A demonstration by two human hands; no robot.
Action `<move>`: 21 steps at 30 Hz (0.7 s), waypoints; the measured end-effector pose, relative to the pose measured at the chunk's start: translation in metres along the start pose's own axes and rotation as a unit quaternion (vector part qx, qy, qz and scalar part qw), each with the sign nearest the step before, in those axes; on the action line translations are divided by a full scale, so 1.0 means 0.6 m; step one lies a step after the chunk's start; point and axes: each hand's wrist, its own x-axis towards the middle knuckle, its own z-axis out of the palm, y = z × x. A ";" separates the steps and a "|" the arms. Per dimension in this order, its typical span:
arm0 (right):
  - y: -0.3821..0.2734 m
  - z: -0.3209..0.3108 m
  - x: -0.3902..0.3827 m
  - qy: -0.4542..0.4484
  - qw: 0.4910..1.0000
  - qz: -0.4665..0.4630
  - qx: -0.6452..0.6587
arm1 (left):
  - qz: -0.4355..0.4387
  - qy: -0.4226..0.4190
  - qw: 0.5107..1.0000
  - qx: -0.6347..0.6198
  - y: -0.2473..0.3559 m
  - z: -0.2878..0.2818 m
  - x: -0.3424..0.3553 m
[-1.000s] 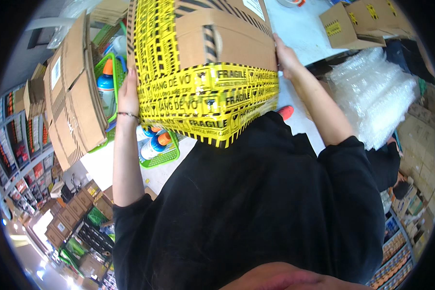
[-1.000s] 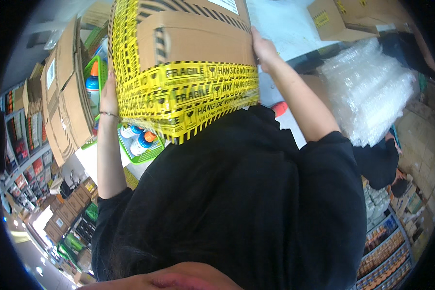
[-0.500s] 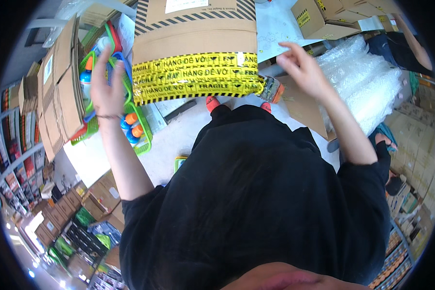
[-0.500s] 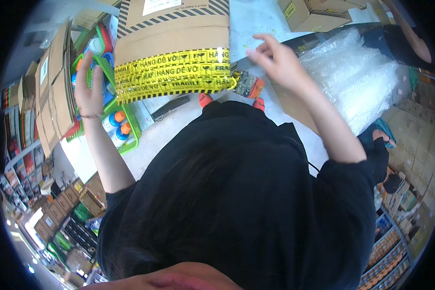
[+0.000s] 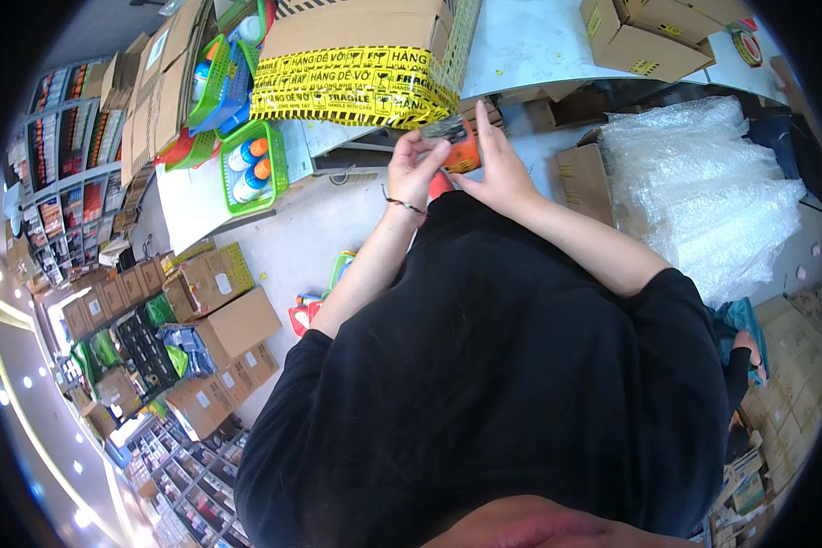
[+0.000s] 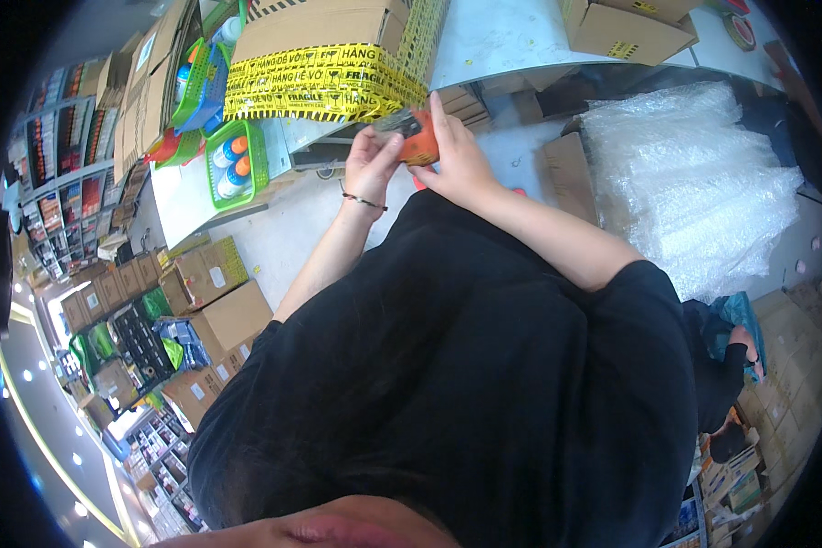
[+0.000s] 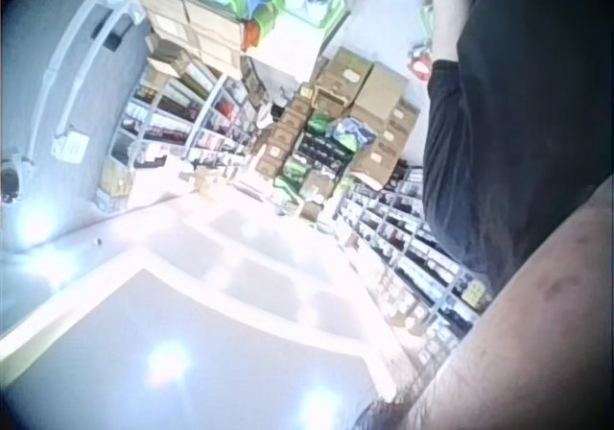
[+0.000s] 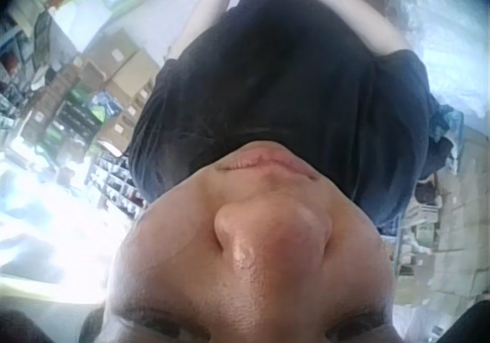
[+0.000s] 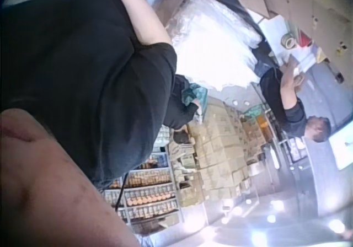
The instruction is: The person uses a handheld tape dispenser to apply yellow fragile tape across the seams of a cardboard box. They rotate the box to seal multiple edges and then affix a white shipping label to the top surface.
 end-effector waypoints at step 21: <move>0.123 -0.211 -0.051 -0.093 0.970 -0.137 -0.177 | 0.042 0.126 0.991 -0.010 0.126 0.025 -0.010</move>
